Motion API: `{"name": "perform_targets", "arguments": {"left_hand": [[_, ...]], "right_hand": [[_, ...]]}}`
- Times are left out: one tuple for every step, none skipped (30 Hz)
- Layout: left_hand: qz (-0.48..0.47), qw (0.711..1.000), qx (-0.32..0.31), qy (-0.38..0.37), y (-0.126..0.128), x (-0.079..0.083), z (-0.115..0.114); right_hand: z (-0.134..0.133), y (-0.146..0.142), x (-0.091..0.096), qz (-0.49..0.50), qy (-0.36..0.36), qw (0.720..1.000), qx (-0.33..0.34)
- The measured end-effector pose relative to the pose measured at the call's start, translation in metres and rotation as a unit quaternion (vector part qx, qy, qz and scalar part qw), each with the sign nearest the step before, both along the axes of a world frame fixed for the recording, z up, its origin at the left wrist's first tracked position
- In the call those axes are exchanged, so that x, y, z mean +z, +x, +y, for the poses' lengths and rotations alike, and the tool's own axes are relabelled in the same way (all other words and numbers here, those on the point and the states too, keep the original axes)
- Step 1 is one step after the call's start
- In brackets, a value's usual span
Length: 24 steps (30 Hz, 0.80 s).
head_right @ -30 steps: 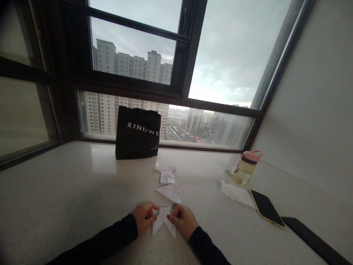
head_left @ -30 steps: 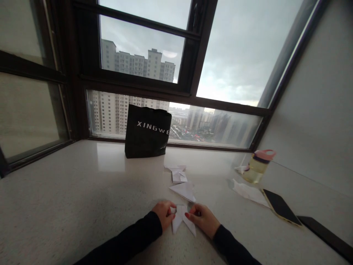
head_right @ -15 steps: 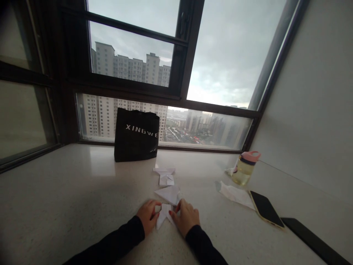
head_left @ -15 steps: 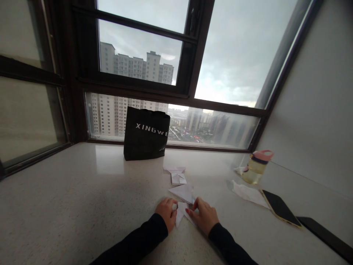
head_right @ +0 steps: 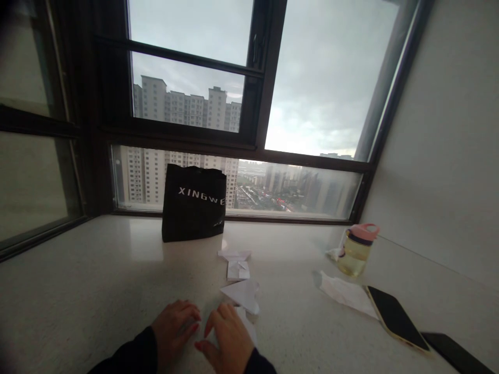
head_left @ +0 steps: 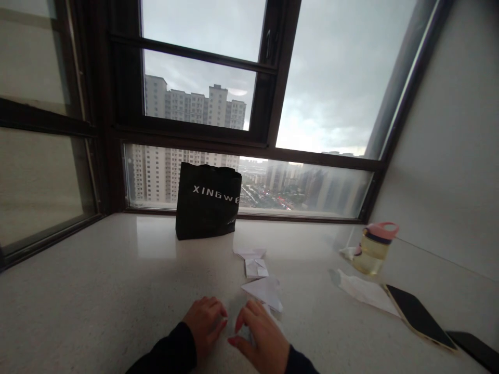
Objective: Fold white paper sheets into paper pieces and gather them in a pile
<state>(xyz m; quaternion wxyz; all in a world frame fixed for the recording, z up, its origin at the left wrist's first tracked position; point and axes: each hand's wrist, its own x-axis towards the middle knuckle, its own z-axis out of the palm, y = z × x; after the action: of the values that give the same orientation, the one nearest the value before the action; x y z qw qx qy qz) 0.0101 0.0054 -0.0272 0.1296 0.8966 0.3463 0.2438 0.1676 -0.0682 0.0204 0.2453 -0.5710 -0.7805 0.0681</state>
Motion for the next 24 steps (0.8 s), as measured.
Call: {"name": "perform_targets", "arguments": {"left_hand": [[0.004,1.0,-0.014,0.021,-0.006,-0.004,0.003],[0.008,0.999,-0.025,0.04,-0.011,-0.008,0.007],[0.014,0.998,-0.03,0.056,-0.016,-0.012,0.011],[0.016,0.997,-0.026,0.071,-0.021,-0.016,0.014],[0.019,0.996,-0.02,0.084,-0.025,-0.02,0.017],[0.02,0.995,-0.013,0.096,-0.028,-0.024,0.02],[0.019,0.994,-0.008,0.107,-0.03,-0.027,0.022],[0.019,0.993,-0.007,0.116,-0.032,-0.029,0.023],[0.019,0.992,-0.006,0.123,-0.033,-0.031,0.024],[0.019,0.991,-0.004,0.129,-0.034,-0.032,0.025],[0.018,0.991,-0.001,0.132,-0.033,-0.033,0.025],[0.015,0.991,0.002,0.134,-0.033,-0.034,0.025],[0.012,0.991,0.002,0.134,-0.033,-0.034,0.024],[0.008,0.991,0.0,0.134,-0.032,-0.034,0.024],[0.005,0.991,-0.002,0.133,-0.032,-0.034,0.024],[0.003,0.991,-0.004,0.132,-0.032,-0.034,0.023],[0.002,0.992,-0.005,0.13,-0.032,-0.033,0.023],[0.002,0.992,-0.006,0.128,-0.032,-0.033,0.023],[0.003,0.992,-0.006,0.127,-0.032,-0.032,0.023],[0.002,0.992,-0.007,0.127,-0.033,-0.031,0.023],[0.0,0.992,-0.009,0.128,-0.033,-0.031,0.023],[-0.002,0.991,-0.01,0.131,-0.033,-0.03,0.023],[-0.004,0.991,-0.012,0.134,-0.034,-0.03,0.023],[-0.005,0.99,-0.012,0.138,-0.034,-0.029,0.023]], "right_hand": [[0.004,-0.012,-0.004,-0.003,-0.018,0.999,0.026],[0.009,-0.022,-0.009,-0.007,-0.03,0.998,0.052],[0.014,-0.031,-0.015,-0.005,-0.031,0.997,0.072],[0.019,-0.038,-0.021,0.002,-0.027,0.996,0.082],[0.024,-0.042,-0.027,0.015,-0.023,0.996,0.087],[0.028,-0.044,-0.033,0.03,-0.023,0.994,0.1],[0.032,-0.045,-0.038,0.044,-0.026,0.992,0.117],[0.034,-0.044,-0.043,0.056,-0.027,0.989,0.135],[0.036,-0.042,-0.047,0.067,-0.029,0.986,0.153],[0.037,-0.04,-0.05,0.076,-0.031,0.983,0.165],[0.037,-0.039,-0.052,0.084,-0.031,0.981,0.172],[0.037,-0.037,-0.053,0.09,-0.033,0.98,0.174],[0.037,-0.037,-0.053,0.095,-0.036,0.98,0.173],[0.036,-0.036,-0.052,0.098,-0.041,0.98,0.171],[0.036,-0.036,-0.051,0.099,-0.045,0.979,0.17],[0.036,-0.037,-0.05,0.1,-0.049,0.979,0.171],[0.035,-0.037,-0.049,0.101,-0.051,0.979,0.171],[0.035,-0.037,-0.048,0.102,-0.053,0.978,0.172],[0.034,-0.038,-0.047,0.104,-0.054,0.978,0.172],[0.033,-0.038,-0.046,0.106,-0.054,0.978,0.172],[0.032,-0.038,-0.044,0.109,-0.055,0.978,0.17],[0.032,-0.039,-0.043,0.111,-0.057,0.978,0.166],[0.031,-0.039,-0.042,0.114,-0.06,0.979,0.161],[0.031,-0.039,-0.041,0.115,-0.064,0.979,0.157]]}}
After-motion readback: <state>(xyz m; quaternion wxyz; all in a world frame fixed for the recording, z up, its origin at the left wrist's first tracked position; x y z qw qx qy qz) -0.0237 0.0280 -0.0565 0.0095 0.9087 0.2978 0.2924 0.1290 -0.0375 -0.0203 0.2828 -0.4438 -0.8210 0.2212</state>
